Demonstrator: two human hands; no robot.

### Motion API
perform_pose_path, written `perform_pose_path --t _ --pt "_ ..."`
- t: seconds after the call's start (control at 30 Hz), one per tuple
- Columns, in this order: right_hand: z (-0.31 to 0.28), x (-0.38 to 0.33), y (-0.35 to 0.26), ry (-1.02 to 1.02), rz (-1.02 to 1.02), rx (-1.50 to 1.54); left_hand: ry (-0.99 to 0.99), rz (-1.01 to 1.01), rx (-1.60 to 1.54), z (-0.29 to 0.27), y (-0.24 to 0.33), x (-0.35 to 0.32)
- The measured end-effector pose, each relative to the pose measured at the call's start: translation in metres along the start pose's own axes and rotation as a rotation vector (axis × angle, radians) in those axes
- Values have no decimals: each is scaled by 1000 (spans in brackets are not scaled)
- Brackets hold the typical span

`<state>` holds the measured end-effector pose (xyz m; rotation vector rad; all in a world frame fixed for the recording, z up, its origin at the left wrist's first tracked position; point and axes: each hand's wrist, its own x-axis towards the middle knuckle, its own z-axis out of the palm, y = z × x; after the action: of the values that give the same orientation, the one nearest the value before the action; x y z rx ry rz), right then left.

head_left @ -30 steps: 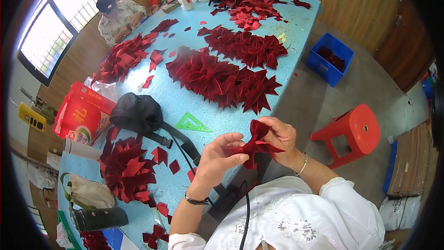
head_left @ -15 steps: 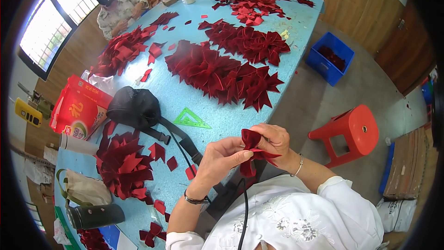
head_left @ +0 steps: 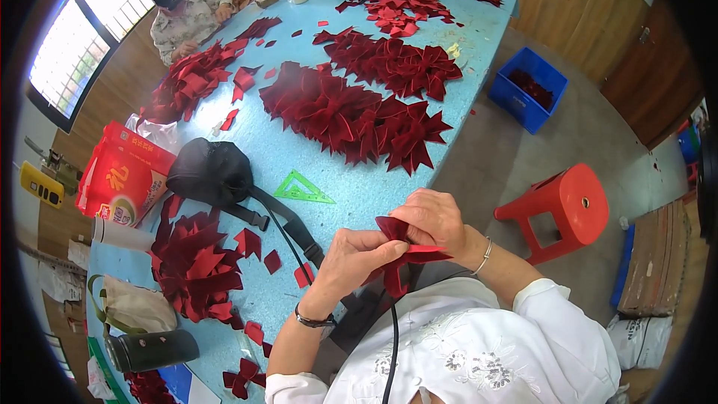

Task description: Assemble decorative red fabric bows by hand.

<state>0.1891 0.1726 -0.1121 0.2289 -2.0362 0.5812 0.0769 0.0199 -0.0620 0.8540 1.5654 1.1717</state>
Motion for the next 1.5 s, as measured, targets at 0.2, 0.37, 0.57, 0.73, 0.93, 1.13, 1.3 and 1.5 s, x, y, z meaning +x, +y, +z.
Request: perform_pose_path --t 0.2,0.37,0.57,0.73,0.93,1.13,1.3,1.5 --pt "6 -12 -17 21 401 231 13 59 -12 6 -4 1" --pt "14 -21 -26 65 840 554 0 25 148 1 -3 4" --pt "-3 4 -15 -103 471 450 -26 -29 73 -1 11 -3" --pt "-6 5 -6 -204 474 724 -80 -14 99 -4 13 -3" --pt "-10 3 0 -238 381 520 -63 -14 68 -4 2 3" --pt "-6 -3 6 -100 -62 56 -56 -14 195 0 1 12" --pt "-9 -12 6 -131 -100 -58 -122 46 271 -2 -9 13" --pt "8 -31 3 -108 191 114 -127 -24 120 3 1 8"
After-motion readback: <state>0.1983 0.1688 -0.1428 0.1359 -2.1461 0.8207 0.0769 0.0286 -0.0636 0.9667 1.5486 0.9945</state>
